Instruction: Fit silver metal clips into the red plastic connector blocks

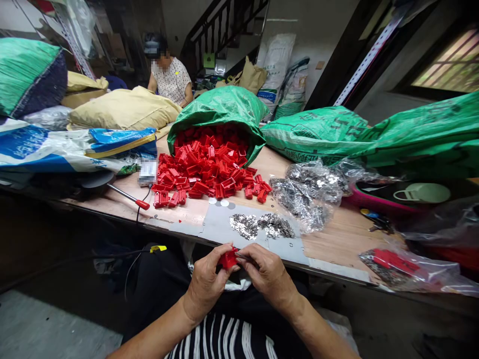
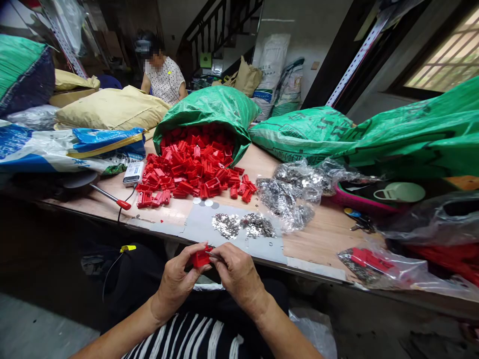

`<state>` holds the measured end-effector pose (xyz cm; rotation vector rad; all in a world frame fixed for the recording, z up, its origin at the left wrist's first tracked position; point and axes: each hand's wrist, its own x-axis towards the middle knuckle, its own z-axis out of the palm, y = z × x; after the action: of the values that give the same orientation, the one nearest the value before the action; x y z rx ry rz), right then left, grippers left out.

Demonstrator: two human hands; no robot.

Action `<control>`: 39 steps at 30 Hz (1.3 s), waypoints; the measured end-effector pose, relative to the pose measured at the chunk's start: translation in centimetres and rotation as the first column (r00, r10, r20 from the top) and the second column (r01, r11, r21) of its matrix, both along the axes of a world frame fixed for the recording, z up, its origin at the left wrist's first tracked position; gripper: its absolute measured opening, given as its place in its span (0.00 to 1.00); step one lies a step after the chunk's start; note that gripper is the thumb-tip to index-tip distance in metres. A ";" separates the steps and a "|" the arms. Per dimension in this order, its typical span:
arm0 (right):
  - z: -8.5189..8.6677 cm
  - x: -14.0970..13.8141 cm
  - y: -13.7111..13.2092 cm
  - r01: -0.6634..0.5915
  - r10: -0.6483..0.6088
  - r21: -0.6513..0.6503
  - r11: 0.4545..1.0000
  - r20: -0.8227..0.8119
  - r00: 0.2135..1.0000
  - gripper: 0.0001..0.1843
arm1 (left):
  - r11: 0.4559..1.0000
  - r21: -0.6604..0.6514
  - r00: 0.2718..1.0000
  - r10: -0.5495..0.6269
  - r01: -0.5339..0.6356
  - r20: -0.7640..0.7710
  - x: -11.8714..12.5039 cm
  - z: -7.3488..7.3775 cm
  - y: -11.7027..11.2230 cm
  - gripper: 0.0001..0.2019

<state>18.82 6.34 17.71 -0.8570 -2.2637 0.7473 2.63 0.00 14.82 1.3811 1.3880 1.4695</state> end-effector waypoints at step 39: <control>-2.8 0.3 -0.3 -0.334 -0.050 -0.820 0.465 -0.401 0.915 0.24 | 0.995 0.015 0.995 -0.094 0.094 -0.025 0.5 -0.2 -1.2 0.16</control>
<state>19.11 6.00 14.92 -0.8199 -1.4906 2.0892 3.15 -1.23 14.64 1.4591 1.3100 1.4102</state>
